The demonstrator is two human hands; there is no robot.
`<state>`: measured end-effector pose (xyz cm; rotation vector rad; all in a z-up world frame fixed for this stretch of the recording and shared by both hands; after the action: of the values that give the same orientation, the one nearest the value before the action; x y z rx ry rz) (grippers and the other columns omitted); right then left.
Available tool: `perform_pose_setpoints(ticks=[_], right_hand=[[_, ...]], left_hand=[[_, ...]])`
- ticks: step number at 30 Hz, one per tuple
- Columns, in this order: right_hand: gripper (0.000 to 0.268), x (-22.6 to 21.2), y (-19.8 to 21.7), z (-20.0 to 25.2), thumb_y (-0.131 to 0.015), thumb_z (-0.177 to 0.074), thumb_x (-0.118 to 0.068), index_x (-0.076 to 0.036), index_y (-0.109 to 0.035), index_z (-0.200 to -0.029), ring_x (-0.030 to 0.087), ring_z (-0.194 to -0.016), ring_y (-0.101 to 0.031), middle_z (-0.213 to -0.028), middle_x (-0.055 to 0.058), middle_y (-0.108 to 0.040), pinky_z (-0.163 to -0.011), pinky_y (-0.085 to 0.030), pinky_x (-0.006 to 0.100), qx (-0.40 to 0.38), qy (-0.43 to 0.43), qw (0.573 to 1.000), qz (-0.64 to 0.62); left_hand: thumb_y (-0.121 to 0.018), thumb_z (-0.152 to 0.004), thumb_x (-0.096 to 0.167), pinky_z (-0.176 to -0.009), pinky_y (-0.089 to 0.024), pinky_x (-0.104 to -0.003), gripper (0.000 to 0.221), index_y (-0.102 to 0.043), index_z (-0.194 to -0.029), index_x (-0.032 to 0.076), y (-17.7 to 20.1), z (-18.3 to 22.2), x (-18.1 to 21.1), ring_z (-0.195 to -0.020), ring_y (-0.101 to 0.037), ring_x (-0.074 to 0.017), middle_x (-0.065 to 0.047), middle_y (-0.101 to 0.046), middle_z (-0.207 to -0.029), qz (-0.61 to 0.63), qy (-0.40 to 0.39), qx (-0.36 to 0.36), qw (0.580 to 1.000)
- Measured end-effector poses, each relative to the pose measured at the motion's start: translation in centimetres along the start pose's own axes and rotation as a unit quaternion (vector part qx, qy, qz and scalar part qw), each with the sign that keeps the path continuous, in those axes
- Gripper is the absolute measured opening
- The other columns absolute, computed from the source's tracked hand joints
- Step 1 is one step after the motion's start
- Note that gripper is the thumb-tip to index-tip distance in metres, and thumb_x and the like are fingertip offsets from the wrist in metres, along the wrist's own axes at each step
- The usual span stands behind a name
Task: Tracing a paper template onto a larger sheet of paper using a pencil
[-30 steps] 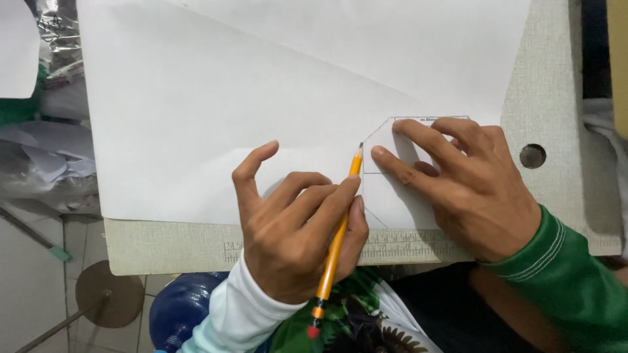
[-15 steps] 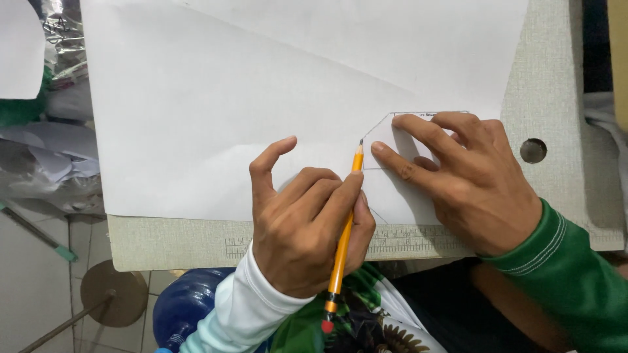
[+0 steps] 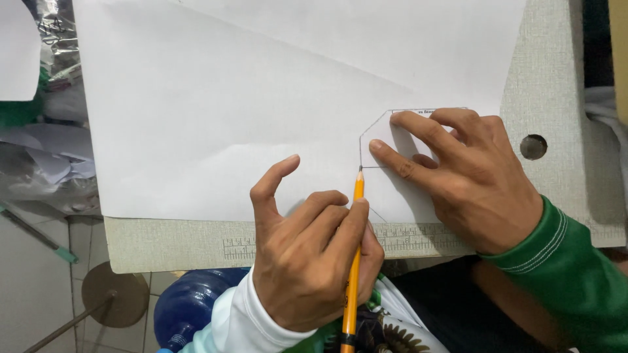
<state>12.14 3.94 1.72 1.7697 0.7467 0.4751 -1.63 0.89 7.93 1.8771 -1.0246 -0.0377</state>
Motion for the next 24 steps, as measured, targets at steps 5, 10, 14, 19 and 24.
perform_pose_setpoints(ticks=[5,10,14,19,24], right_hand=[[0.046,0.0,0.3,-0.1,-0.058,-0.103,0.011,-0.02,-0.066,-0.135,0.03,-0.109,-0.056,-0.138,0.009,-0.063,-0.077,-0.044,0.045,0.015,-0.001,1.0,-0.016],[0.044,0.1,0.1,0.1,-0.057,-0.105,0.006,-0.021,-0.065,-0.138,0.031,-0.111,-0.056,-0.141,0.009,-0.062,-0.081,-0.045,0.047,0.005,-0.005,1.0,-0.016],[0.041,0.1,0.6,-0.2,-0.056,-0.105,0.011,-0.015,-0.066,-0.135,0.032,-0.106,-0.054,-0.134,0.014,-0.063,-0.081,-0.047,0.047,0.034,0.012,0.998,-0.045],[0.055,3.2,0.3,2.8,-0.063,-0.098,0.002,-0.021,-0.057,-0.148,0.034,-0.104,-0.056,-0.137,0.019,-0.064,-0.082,-0.049,0.049,0.001,-0.029,1.0,-0.008],[0.043,5.9,1.8,4.4,-0.073,-0.097,-0.019,-0.012,-0.067,-0.14,0.039,-0.105,-0.061,-0.133,0.021,-0.068,-0.085,-0.056,0.05,-0.033,-0.096,0.994,0.039]], left_hand=[[-0.06,-0.082,-0.003,-0.103,-0.039,-0.063,0.01,-0.069,-0.085,-0.002,0.1,0.0,0.1,-0.07,-0.065,-0.0203,-0.004,-0.056,-0.067,-0.015,0.003,-0.007,1.0],[-0.067,-0.087,0.003,-0.103,-0.037,-0.063,0.007,-0.074,-0.09,0.003,2.2,0.3,-0.4,-0.066,-0.069,-0.0176,-0.003,-0.068,-0.069,-0.023,0.015,0.026,0.999],[-0.073,-0.098,0.007,-0.102,-0.046,-0.053,0.019,-0.074,-0.116,0.001,2.1,0.9,-3.5,-0.084,-0.074,-0.0252,-0.013,-0.073,-0.093,-0.053,0.015,0.037,0.998],[-0.076,-0.098,0.015,-0.105,-0.056,-0.059,0.029,-0.07,-0.123,0.001,-0.1,3.0,-6.9,-0.092,-0.07,-0.0275,-0.015,-0.07,-0.106,-0.036,0.05,0.041,0.997],[-0.077,-0.097,0.016,-0.106,-0.058,-0.061,0.034,-0.068,-0.125,-0.002,-0.1,3.5,-7.3,-0.095,-0.068,-0.0283,-0.017,-0.069,-0.109,-0.026,0.066,0.061,0.996]])
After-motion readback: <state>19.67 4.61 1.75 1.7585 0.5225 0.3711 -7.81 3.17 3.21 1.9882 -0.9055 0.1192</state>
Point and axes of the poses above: each hand's wrist, its own z-axis away from the middle knuckle, its own y-axis out of the back of the hand, x = y × z, the point moved 8 cm from there along -z, towards the middle knuckle
